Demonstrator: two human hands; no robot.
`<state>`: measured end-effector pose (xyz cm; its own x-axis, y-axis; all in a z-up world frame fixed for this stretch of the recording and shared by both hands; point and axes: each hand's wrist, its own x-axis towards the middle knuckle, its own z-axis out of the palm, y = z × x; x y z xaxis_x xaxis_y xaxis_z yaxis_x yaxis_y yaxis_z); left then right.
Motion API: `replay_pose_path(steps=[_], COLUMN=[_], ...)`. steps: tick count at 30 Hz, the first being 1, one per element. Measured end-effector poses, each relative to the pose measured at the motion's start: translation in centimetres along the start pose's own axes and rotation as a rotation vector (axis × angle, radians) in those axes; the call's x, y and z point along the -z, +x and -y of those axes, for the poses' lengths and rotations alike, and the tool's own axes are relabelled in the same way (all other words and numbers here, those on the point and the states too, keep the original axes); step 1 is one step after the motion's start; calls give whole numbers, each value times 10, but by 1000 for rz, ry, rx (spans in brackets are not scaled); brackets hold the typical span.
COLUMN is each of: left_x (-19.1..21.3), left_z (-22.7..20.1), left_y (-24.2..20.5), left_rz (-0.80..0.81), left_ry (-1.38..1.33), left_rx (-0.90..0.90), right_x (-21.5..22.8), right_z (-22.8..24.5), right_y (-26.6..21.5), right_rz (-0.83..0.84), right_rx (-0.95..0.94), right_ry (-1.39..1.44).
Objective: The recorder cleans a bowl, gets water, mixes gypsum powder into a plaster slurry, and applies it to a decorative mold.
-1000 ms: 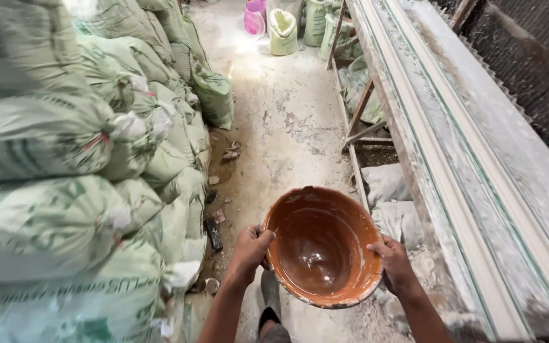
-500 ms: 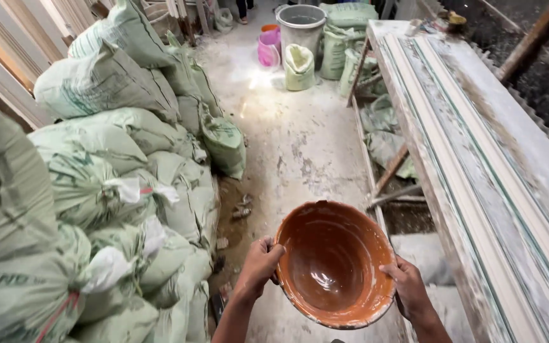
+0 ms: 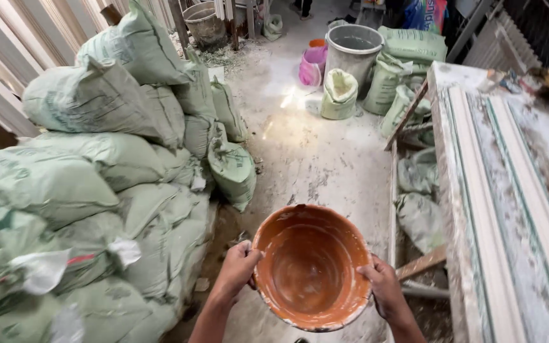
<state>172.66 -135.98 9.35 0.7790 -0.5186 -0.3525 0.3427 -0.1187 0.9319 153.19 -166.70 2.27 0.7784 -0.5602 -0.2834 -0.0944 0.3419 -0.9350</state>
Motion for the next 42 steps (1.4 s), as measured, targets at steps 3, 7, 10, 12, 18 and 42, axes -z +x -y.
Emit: replay_pose_path(steps=[3, 7, 10, 12, 18, 42], left_x=[-17, -35, -54, -59, -86, -239], left_z=[-23, -52, -71, -75, -98, -294], left_y=[58, 138, 206, 262, 438, 922], left_rz=[-34, -114, -135, -115, -78, -170], left_ry=[-35, -60, -74, -98, -142, -9], left_rx=[7, -44, -30, -32, -44, 54], right_x=[5, 7, 20, 34, 30, 138], right_z=[34, 72, 83, 78, 127, 258], right_y=[77, 170, 240, 295, 433, 997], right_rz=[37, 77, 77, 96, 62, 160], right_rx=[-22, -15, -7, 4, -33, 55], right_ry=[-58, -120, -133, -163, -148, -384])
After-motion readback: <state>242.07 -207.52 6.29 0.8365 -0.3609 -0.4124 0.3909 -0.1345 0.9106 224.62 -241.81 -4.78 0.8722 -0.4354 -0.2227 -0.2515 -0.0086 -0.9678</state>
